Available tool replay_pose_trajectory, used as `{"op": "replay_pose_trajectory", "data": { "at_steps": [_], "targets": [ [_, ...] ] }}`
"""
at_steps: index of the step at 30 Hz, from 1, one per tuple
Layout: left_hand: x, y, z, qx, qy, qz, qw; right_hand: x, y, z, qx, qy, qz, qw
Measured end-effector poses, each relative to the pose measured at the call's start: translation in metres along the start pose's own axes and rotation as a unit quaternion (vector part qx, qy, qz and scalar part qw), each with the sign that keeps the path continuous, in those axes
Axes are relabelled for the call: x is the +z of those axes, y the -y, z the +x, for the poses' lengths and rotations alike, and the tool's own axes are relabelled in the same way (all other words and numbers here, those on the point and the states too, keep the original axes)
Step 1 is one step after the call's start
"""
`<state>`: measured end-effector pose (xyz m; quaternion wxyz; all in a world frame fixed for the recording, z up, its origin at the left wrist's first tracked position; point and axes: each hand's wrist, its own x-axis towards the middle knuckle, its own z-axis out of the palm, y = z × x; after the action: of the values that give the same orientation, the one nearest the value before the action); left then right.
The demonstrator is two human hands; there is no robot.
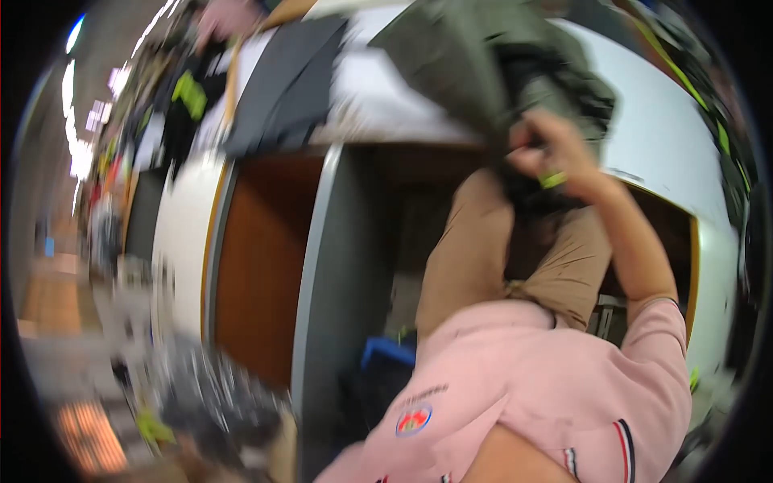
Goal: Trimming excess fabric or threads from a green backpack using scissors.
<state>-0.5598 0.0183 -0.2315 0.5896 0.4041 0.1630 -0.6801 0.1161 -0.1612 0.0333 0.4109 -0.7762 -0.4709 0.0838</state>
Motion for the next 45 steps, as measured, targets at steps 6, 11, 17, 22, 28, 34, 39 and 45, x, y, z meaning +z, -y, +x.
{"op": "replay_pose_trajectory", "data": {
  "at_steps": [6,11,17,22,28,34,39,45],
  "targets": [
    [0.252,0.052,0.107,0.064,0.006,-0.251,0.966,-0.008,-0.059,-0.01,0.021,-0.093,-0.032,0.995],
    [0.287,0.053,0.139,0.067,0.025,-0.307,0.949,0.028,-0.056,-0.002,-0.028,-0.01,-0.012,0.999],
    [0.265,0.046,0.147,0.053,0.04,-0.309,0.949,-0.001,-0.061,-0.002,-0.023,-0.026,-0.044,0.998],
    [0.136,0.02,0.117,0.017,0.018,-0.217,0.976,-0.008,-0.038,-0.032,0.054,-0.059,0.114,0.99],
    [-0.093,-0.125,0.008,-0.015,-0.124,-0.037,0.992,0.043,0.041,-0.07,-0.019,0.225,0.102,0.969],
    [-0.164,-0.357,-0.149,0.531,-0.661,0.041,0.529,0.086,0.013,-0.139,0.09,0.374,0.171,0.907],
    [-0.173,-0.476,-0.12,0.505,-0.571,0.218,0.609,0.112,-0.02,-0.162,0.159,0.355,0.28,0.878],
    [-0.152,-0.524,-0.097,0.455,-0.472,0.224,0.721,0.083,-0.04,-0.17,0.222,0.056,0.306,0.924]
  ]
}}
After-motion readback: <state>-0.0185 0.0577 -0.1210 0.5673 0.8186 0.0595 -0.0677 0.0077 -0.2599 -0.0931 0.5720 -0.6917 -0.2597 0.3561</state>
